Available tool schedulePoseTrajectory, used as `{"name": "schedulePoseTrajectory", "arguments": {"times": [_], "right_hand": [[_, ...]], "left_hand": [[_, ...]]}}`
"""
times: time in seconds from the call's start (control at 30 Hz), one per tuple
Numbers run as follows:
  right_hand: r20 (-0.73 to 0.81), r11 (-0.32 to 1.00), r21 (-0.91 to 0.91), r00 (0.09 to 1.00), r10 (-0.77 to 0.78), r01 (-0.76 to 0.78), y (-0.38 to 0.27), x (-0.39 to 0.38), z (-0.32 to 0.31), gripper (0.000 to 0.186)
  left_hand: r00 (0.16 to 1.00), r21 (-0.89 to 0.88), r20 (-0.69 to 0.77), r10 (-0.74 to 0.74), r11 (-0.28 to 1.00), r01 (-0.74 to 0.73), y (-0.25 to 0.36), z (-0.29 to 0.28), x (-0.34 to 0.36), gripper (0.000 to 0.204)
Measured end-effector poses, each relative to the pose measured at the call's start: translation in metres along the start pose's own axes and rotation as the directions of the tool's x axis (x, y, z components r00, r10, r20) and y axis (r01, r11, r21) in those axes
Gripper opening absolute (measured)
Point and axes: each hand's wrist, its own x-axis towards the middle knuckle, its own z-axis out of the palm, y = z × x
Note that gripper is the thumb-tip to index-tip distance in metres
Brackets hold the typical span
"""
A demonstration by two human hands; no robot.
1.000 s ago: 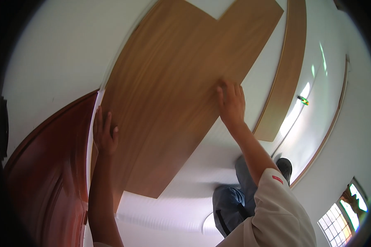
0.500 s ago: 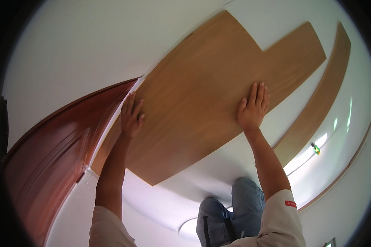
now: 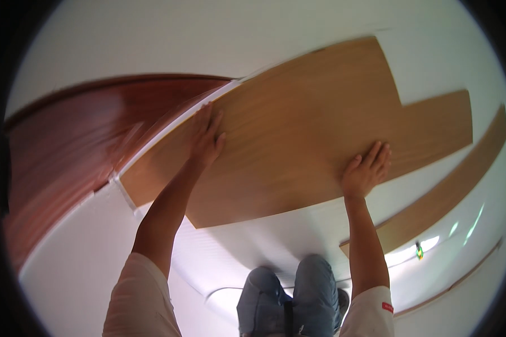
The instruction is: The person cuts open a package of floorboards with a utility knife, carries the floorboards into a room, trims and lays down foam underlayment, arranges the floorboards on the floor, and measures the floor using a tape measure.
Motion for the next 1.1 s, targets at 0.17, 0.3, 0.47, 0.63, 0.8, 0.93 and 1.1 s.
{"name": "schedulePoseTrajectory", "arguments": {"times": [0.17,0.3,0.47,0.63,0.8,0.93,1.1], "right_hand": [[-0.066,0.999,-0.045,0.998,0.006,-0.009,-0.005,-0.004,-0.001,0.057],[-0.089,0.999,-0.023,0.995,-0.041,0.039,0.004,-0.011,0.004,0.059],[-0.057,0.995,-0.095,0.998,-0.022,0.017,-0.006,-0.017,0.01,0.06],[-0.075,0.991,-0.123,0.995,-0.06,0.051,0.005,-0.017,0.019,0.062],[-0.098,0.977,-0.181,0.986,-0.133,0.113,0.038,0.003,0.016,0.061],[-0.085,0.975,-0.145,0.98,-0.179,0.166,0.007,-0.015,0.03,0.057],[-0.142,0.98,-0.128,0.975,-0.172,0.154,0.012,-0.004,0.019,0.056]], "left_hand": [[0.988,-0.056,-0.15,0.033,0.998,-0.042,-0.007,0.021,-0.009,0.067],[0.963,-0.081,-0.229,-0.14,0.989,0.124,0.018,0.063,-0.078,0.067],[0.931,-0.08,-0.087,-0.354,0.934,0.347,0.071,0.077,-0.188,0.07],[0.888,-0.204,-0.128,-0.442,0.888,0.413,0.088,0.066,-0.199,0.065],[0.88,-0.21,-0.06,-0.471,0.868,0.45,0.106,0.081,-0.168,0.069],[0.87,-0.133,-0.07,-0.488,0.869,0.477,0.087,0.079,-0.204,0.066],[0.883,-0.155,-0.158,-0.441,0.895,0.419,0.095,0.082,-0.188,0.064]]}}
